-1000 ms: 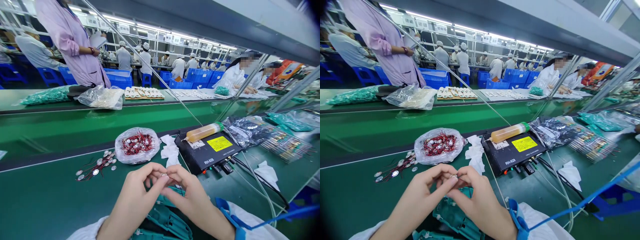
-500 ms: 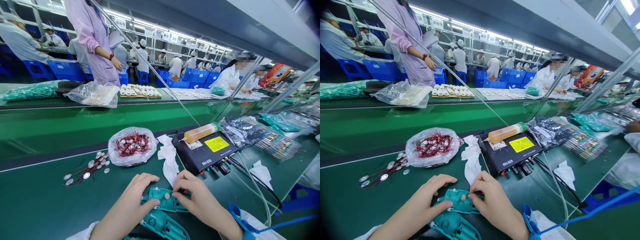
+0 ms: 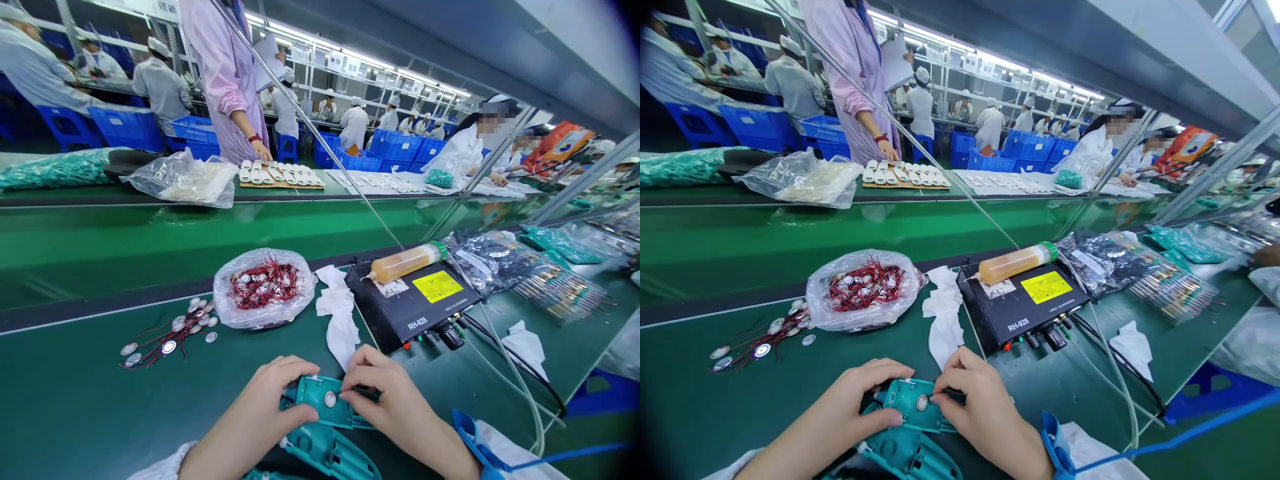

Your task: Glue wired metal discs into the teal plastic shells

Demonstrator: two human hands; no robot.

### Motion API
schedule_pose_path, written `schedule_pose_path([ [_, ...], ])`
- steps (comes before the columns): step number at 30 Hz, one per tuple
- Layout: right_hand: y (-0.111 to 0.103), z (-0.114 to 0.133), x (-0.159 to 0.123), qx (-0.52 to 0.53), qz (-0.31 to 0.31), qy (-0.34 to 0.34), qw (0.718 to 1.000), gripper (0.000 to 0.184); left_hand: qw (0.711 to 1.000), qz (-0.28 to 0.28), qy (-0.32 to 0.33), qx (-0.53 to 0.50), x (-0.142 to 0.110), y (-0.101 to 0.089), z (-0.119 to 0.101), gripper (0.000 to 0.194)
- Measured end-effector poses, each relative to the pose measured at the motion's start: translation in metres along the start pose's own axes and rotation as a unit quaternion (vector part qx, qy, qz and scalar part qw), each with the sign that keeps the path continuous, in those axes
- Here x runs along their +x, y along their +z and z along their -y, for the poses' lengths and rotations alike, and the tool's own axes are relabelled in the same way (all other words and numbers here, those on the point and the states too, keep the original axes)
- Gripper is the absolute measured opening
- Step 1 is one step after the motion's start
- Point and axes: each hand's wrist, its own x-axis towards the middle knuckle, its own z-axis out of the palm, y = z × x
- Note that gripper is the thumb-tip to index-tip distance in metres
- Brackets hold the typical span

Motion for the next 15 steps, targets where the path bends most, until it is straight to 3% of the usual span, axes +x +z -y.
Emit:
schedule_pose_path([
  [6, 0.0035, -0.0027, 0.0008, -0.023, 0.002, -0.019, 1.0, 0.014, 1.0, 0.0, 0.001, -0.002, 0.0015, 0.0007, 0.0033, 0.04],
  [12, 0.0058, -0.0026, -0.0051, -0.143, -0.027, -0.072, 0.987, 0.011, 1.0, -0.007, 0.007, 0.007, 0.0004, 0.0018, 0.0044, 0.041],
  [15, 0.0026, 0.0006, -0.0087, -0.129, -0.017, -0.086, 0.988, 0.015, 1.0, -0.01, 0.004, 0.02, -0.0006, 0.0017, 0.0021, 0.042],
])
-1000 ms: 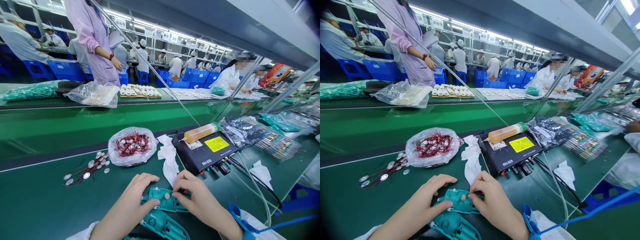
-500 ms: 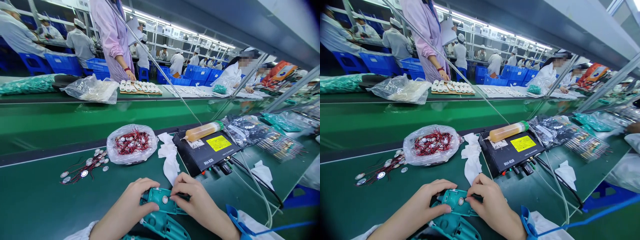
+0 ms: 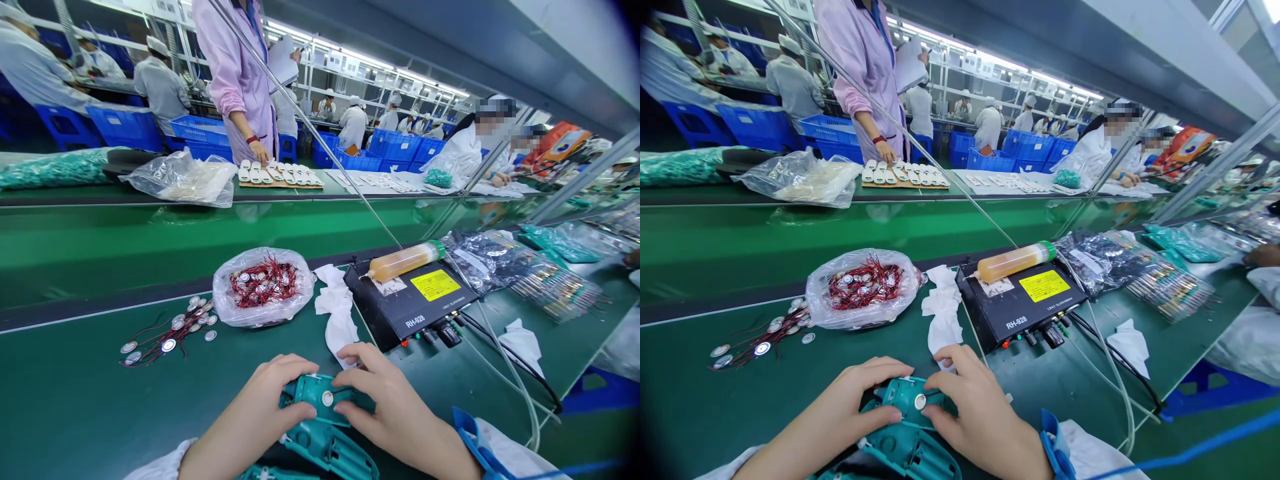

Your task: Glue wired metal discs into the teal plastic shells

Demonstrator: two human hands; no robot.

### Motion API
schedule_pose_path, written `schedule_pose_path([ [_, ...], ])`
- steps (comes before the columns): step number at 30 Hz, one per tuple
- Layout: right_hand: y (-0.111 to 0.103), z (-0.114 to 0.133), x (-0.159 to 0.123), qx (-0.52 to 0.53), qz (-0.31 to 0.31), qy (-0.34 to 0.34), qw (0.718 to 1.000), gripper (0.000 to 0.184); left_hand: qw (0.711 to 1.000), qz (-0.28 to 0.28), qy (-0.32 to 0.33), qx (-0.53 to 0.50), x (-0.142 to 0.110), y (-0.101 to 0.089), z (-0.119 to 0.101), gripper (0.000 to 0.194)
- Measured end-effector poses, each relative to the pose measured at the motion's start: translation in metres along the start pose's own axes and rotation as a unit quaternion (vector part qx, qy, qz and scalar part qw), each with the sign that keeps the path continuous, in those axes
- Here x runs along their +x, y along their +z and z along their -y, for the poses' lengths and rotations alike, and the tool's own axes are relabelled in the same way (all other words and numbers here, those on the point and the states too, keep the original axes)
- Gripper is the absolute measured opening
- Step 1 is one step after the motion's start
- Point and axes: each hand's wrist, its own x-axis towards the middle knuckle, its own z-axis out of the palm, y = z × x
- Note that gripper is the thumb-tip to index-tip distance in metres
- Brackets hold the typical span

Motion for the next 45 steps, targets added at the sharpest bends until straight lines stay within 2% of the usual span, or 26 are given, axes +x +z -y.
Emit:
schedule_pose_path([
  [9, 0.0, 0.0, 0.0, -0.053, 0.029, -0.068, 0.996, 0.018, 1.0, -0.014, -0.004, 0.024, 0.002, 0.001, -0.002, 0.048],
  [19, 0.006, -0.001, 0.0, -0.036, 0.018, -0.047, 0.998, 0.018, 1.0, -0.01, -0.001, 0.009, 0.0, 0.0, 0.0, 0.047],
  [23, -0.001, 0.002, 0.002, -0.04, 0.029, -0.051, 0.997, 0.017, 1.0, -0.009, 0.002, 0.005, 0.0, 0.0, 0.002, 0.047],
  [26, -0.013, 0.006, 0.0, -0.016, 0.08, -0.017, 0.997, 0.019, 1.0, -0.007, 0.01, 0.005, 0.001, 0.0, 0.002, 0.045],
  [30, -0.021, 0.007, -0.006, -0.017, 0.157, 0.046, 0.986, 0.036, 1.0, -0.01, 0.01, 0.007, -0.001, -0.001, 0.002, 0.042],
  [33, -0.02, 0.006, -0.008, -0.01, 0.151, 0.089, 0.984, 0.046, 0.999, -0.036, 0.017, 0.003, -0.005, -0.004, 0.001, 0.044],
  [36, -0.03, 0.006, -0.004, 0.008, 0.104, 0.121, 0.987, 0.036, 0.994, -0.098, 0.032, 0.022, -0.012, -0.015, 0.001, 0.04],
  [39, -0.053, 0.013, 0.018, 0.017, 0.011, 0.116, 0.993, 0.022, 0.982, -0.162, 0.032, 0.093, -0.023, -0.035, 0.005, 0.02],
  [42, -0.074, 0.025, 0.068, -0.01, -0.087, 0.096, 0.991, 0.023, 0.965, -0.208, -0.004, 0.162, -0.032, -0.059, 0.018, 0.019],
  [43, -0.077, 0.029, 0.091, -0.043, -0.101, 0.104, 0.989, 0.023, 0.958, -0.225, -0.019, 0.179, -0.034, -0.066, 0.024, 0.019],
  [45, -0.078, 0.037, 0.142, -0.134, -0.08, 0.169, 0.973, 0.021, 0.941, -0.258, -0.047, 0.214, -0.034, -0.078, 0.036, 0.02],
])
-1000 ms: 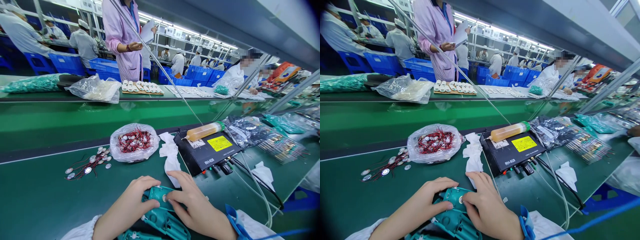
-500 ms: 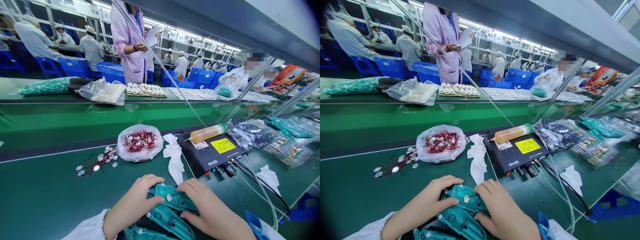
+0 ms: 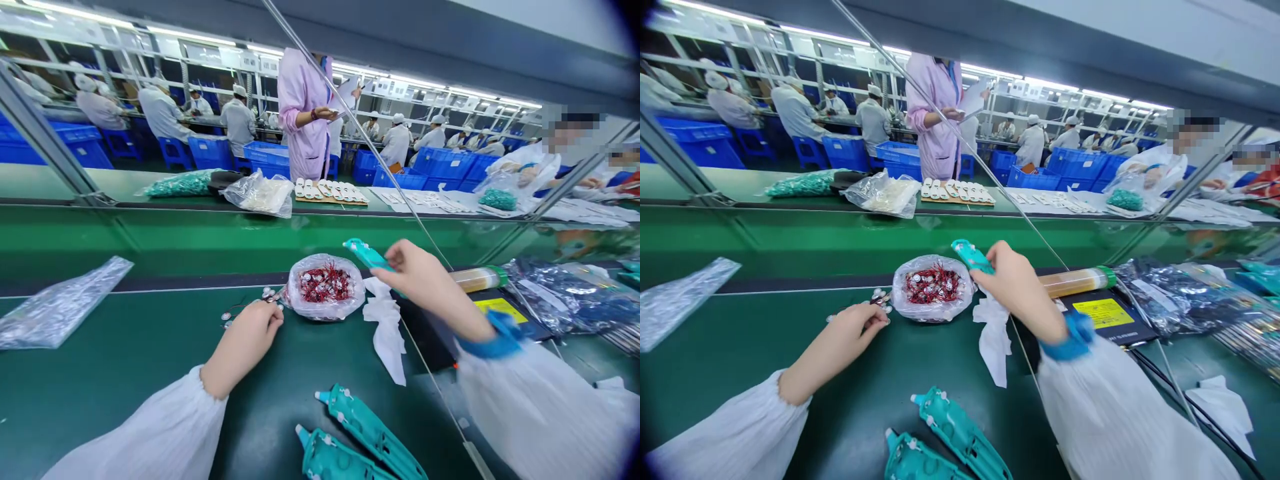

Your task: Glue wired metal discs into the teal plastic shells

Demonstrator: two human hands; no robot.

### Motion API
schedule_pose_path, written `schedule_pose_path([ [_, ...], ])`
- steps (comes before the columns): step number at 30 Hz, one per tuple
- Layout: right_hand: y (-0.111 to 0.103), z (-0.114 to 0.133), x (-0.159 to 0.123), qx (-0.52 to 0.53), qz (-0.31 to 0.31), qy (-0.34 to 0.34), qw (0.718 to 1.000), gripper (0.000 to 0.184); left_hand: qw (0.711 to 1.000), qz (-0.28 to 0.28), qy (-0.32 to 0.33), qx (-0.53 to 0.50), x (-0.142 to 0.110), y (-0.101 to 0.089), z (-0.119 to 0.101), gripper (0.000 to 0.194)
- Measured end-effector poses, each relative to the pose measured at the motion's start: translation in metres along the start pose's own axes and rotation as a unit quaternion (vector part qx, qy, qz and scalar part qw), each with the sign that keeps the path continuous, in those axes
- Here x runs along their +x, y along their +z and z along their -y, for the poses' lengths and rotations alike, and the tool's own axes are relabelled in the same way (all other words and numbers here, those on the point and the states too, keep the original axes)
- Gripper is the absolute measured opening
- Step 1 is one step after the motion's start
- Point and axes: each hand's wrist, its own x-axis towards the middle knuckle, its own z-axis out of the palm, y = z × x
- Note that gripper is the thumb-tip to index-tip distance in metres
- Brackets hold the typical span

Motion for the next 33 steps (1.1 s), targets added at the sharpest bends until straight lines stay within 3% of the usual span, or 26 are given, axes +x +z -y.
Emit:
schedule_pose_path([
  [5, 0.031, 0.044, 0.088, -0.04, 0.0, 0.065, 0.997, 0.02, 0.998, -0.017, -0.01, 0.053, 0.011, 0.003, 0.02, 0.014],
  [7, 0.041, 0.052, 0.103, -0.04, -0.032, 0.068, 0.996, 0.025, 0.998, -0.012, 0.004, 0.062, 0.012, 0.006, 0.022, 0.013],
  [10, 0.043, 0.061, 0.104, -0.029, -0.069, 0.041, 0.996, 0.03, 0.997, 0.001, 0.026, 0.074, 0.012, 0.01, 0.021, 0.011],
  [14, 0.025, 0.071, 0.07, 0.013, -0.052, -0.066, 0.996, 0.021, 0.994, 0.027, 0.04, 0.095, 0.014, 0.014, 0.02, 0.009],
  [19, -0.001, 0.054, -0.016, 0.132, 0.014, -0.204, 0.97, 0.016, 0.992, 0.04, 0.028, 0.12, 0.016, 0.013, 0.02, 0.016],
  [23, 0.001, 0.017, -0.085, 0.161, 0.127, -0.196, 0.959, 0.014, 0.989, 0.04, 0.032, 0.138, 0.015, 0.013, 0.021, 0.023],
  [27, 0.014, -0.012, -0.126, 0.166, 0.201, -0.131, 0.957, 0.017, 0.986, 0.003, 0.039, 0.161, 0.011, 0.007, 0.008, 0.028],
  [29, 0.021, -0.021, -0.136, 0.184, 0.186, -0.117, 0.958, 0.017, 0.984, -0.018, 0.044, 0.17, 0.004, 0.0, -0.006, 0.028],
  [31, 0.029, -0.026, -0.142, 0.213, 0.126, -0.12, 0.962, 0.013, 0.986, -0.049, 0.065, 0.146, -0.007, -0.006, -0.026, 0.027],
  [33, 0.038, -0.026, -0.144, 0.237, 0.07, -0.131, 0.96, 0.02, 0.991, -0.079, 0.105, 0.027, -0.021, -0.006, -0.046, 0.024],
])
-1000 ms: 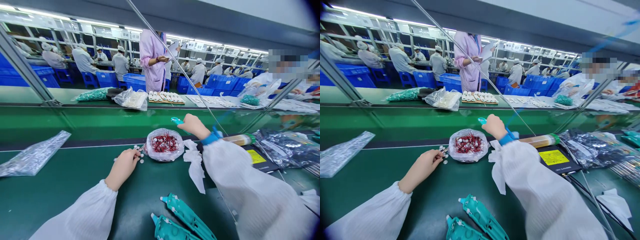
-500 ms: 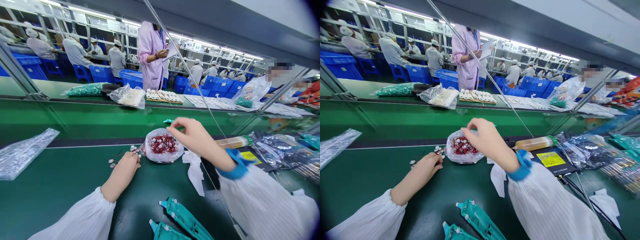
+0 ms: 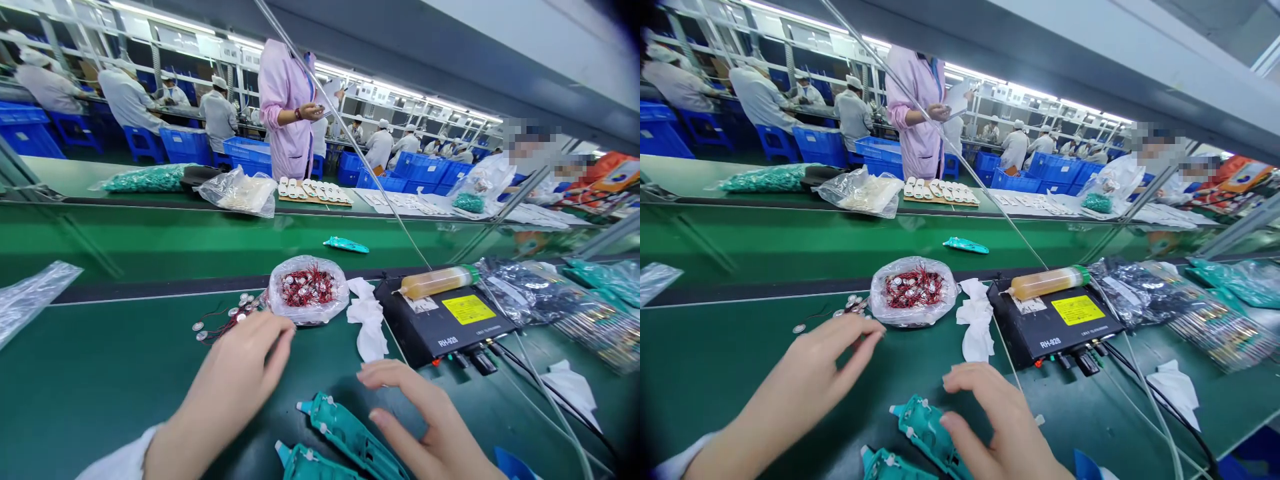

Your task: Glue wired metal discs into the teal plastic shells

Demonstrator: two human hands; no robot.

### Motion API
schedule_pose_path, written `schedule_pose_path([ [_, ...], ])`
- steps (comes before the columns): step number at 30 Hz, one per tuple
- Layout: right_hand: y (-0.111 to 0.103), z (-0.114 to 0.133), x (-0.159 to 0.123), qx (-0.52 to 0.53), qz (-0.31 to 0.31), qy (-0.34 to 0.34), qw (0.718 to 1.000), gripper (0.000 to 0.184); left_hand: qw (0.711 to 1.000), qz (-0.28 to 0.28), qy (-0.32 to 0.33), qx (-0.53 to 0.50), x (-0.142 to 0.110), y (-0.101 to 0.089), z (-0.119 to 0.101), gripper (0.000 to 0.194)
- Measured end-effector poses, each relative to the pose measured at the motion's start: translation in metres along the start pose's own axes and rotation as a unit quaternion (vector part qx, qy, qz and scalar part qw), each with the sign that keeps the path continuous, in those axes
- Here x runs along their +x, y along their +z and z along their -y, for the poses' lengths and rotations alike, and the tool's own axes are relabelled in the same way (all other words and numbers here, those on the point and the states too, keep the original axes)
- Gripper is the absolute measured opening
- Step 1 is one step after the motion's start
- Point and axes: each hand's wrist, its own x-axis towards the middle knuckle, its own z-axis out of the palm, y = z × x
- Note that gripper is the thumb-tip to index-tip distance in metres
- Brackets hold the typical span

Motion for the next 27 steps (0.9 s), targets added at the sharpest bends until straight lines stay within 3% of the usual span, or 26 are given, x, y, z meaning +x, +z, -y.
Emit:
schedule_pose_path([
  [2, 0.01, -0.001, 0.001, 0.031, -0.003, -0.007, 0.999, 0.045, 0.985, 0.017, -0.015, -0.172, -0.01, 0.004, -0.02, 0.022],
  [4, 0.021, 0.0, 0.003, 0.091, 0.022, 0.004, 0.996, 0.058, 0.945, 0.078, -0.071, -0.31, -0.018, 0.014, -0.034, 0.021],
  [7, 0.031, 0.001, 0.003, 0.138, 0.012, 0.022, 0.99, 0.026, 0.871, 0.158, -0.149, -0.441, -0.023, 0.031, -0.043, 0.021],
  [9, 0.033, 0.0, 0.001, 0.098, -0.01, 0.007, 0.995, 0.007, 0.843, 0.183, -0.175, -0.475, -0.024, 0.039, -0.042, 0.022],
  [10, 0.032, -0.002, 0.0, 0.064, -0.018, -0.008, 0.998, 0.007, 0.842, 0.191, -0.18, -0.47, -0.024, 0.041, -0.04, 0.023],
  [12, 0.028, -0.005, -0.004, -0.005, -0.03, -0.029, 0.999, 0.012, 0.871, 0.204, -0.16, -0.418, -0.023, 0.043, -0.034, 0.024],
  [14, 0.025, -0.009, -0.007, -0.045, -0.02, -0.013, 0.999, 0.017, 0.914, 0.205, -0.098, -0.336, -0.022, 0.042, -0.026, 0.018],
  [16, 0.022, -0.013, -0.009, -0.056, 0.01, 0.026, 0.998, 0.017, 0.937, 0.211, -0.035, -0.276, -0.019, 0.04, -0.016, 0.019],
  [21, 0.027, -0.026, -0.014, -0.043, 0.071, 0.08, 0.993, 0.014, 0.903, 0.316, -0.018, -0.289, -0.01, 0.04, 0.002, 0.018],
  [27, 0.045, -0.03, -0.017, -0.037, 0.054, 0.064, 0.996, 0.016, 0.905, 0.316, 0.001, -0.285, -0.019, 0.054, 0.002, 0.023],
])
